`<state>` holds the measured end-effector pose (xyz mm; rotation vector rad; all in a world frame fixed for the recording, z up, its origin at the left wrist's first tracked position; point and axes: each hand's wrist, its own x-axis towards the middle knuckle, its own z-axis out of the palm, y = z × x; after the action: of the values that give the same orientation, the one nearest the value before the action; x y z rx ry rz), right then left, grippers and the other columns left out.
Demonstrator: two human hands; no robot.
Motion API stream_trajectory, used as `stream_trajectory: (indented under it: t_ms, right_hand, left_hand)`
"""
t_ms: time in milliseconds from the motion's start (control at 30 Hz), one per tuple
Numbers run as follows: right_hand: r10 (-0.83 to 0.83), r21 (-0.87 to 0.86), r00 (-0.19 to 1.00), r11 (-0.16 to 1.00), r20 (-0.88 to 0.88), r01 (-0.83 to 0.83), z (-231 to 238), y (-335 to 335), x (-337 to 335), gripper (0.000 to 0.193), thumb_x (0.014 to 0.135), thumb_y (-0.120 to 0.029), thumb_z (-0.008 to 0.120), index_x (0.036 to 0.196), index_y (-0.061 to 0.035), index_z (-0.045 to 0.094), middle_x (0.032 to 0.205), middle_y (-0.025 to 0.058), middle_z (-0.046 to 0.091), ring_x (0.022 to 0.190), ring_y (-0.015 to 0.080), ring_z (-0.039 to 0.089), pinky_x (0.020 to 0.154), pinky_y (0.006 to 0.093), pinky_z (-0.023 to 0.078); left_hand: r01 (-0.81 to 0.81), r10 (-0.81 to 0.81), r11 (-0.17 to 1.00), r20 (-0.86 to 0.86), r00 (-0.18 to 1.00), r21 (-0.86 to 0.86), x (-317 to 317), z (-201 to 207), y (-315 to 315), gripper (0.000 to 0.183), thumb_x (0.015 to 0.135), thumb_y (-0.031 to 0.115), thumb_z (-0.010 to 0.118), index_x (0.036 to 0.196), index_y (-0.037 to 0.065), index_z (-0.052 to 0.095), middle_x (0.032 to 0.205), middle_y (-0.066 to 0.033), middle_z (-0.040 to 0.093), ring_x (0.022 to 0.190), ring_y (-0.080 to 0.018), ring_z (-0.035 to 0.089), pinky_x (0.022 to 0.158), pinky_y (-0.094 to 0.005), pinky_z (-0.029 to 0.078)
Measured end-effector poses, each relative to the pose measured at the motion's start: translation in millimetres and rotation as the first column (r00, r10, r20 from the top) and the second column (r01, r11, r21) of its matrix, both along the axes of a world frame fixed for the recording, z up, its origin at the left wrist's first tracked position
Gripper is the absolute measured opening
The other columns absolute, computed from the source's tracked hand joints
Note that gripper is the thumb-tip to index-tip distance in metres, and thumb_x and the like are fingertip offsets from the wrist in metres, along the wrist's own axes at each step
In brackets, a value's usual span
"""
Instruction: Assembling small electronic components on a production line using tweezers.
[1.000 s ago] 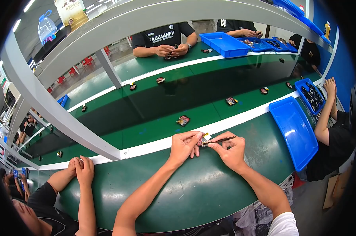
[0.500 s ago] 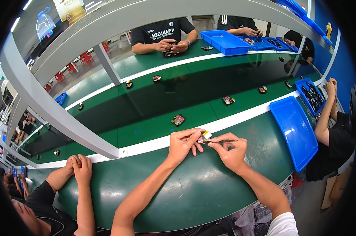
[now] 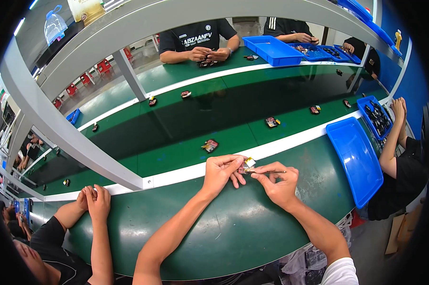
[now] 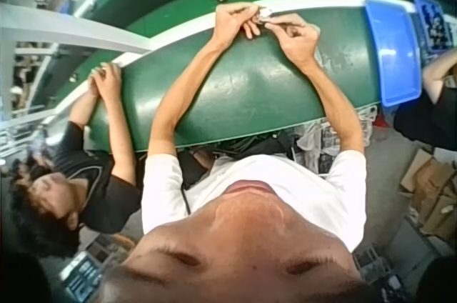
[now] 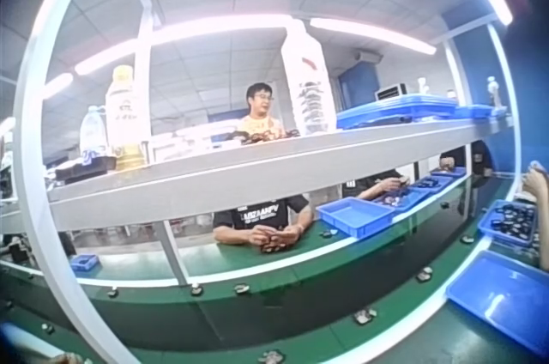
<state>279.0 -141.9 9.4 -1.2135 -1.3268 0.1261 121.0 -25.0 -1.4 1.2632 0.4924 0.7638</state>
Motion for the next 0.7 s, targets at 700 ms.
stream_trajectory:
  t_ms: [700]
  right_hand:
    - [-0.008,-0.054,0.999,0.999,0.037,0.010,1.7,-1.9,1.2,0.012,0.076,-0.002,0.084,0.084,-0.0029,0.075,0.070,0.0004,0.072,0.041,0.0023,0.042,0.043,0.0217,0.031]
  left_hand:
    - [-0.009,0.009,1.000,-0.022,1.000,0.012,0.4,-4.2,-3.1,0.025,0.101,0.013,0.063,0.108,-0.010,0.071,0.081,-0.0154,0.071,0.057,-0.0202,0.070,0.041,-0.0244,0.050]
